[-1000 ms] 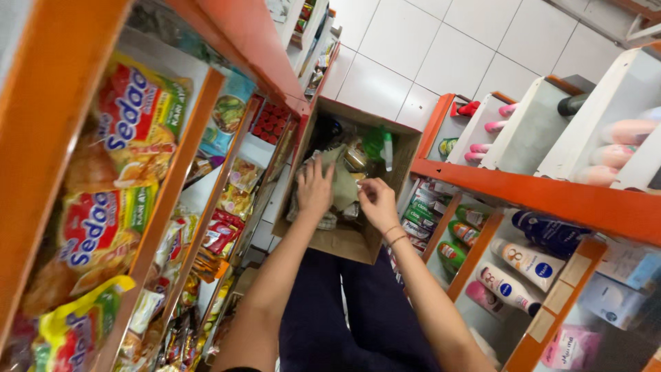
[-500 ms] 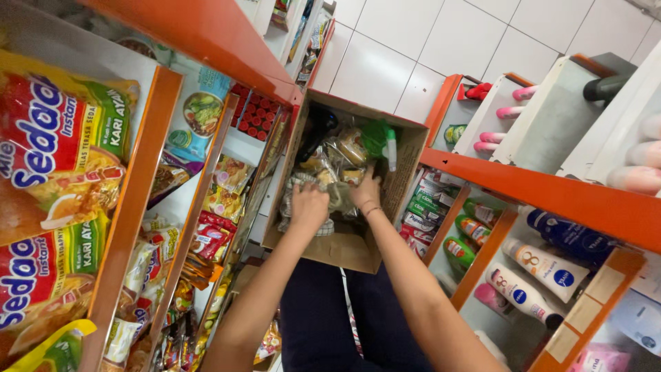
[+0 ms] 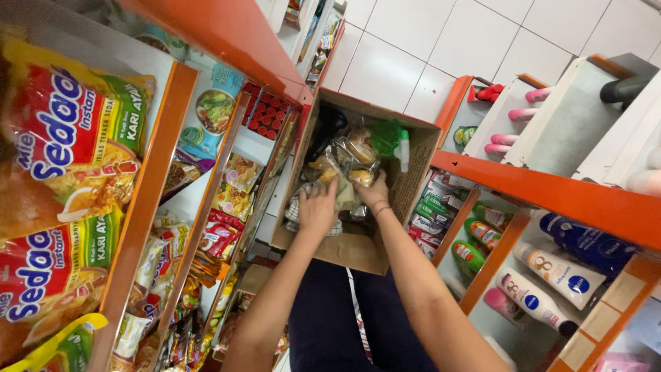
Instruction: The person takes packaged bread products from a cardboard box, scans them with a handheld barcode scanner, and places them onto a grocery shelf.
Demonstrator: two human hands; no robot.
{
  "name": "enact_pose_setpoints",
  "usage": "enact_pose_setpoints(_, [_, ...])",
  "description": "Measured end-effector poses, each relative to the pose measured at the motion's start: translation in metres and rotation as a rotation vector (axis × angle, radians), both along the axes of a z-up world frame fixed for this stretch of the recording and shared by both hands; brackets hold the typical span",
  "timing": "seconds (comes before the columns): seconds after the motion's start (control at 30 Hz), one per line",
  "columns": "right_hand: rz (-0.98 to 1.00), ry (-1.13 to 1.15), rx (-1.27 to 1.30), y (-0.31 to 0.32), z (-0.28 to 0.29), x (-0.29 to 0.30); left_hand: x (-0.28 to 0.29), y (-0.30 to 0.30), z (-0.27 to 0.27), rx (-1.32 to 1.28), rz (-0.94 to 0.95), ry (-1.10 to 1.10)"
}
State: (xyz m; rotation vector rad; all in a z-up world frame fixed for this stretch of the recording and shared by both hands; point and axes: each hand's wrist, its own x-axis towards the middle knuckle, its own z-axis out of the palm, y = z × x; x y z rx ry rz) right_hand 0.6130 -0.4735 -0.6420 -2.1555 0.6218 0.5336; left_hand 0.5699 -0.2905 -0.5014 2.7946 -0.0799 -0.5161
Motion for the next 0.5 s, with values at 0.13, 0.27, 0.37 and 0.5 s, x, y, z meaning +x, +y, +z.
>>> enact_pose_setpoints(0.13, [0.029,-0.123,0.041,0.002,0.006,-0.004,0.003,0.004,0.009,-0.076,0.181,0.026])
enact_pose_setpoints(0.27, [0.056,-0.327,0.056,0.007,0.029,0.0,-0.005,0.021,0.022,-0.383,0.339,-0.053])
enact_pose_setpoints(0.37, [0.123,-0.476,-0.011,0.012,0.065,-0.004,-0.022,0.034,0.034,-0.652,0.418,-0.11])
enact_pose_setpoints(0.5, [0.182,-0.633,0.064,0.014,0.143,-0.01,-0.053,0.058,0.058,-1.103,0.616,-0.073])
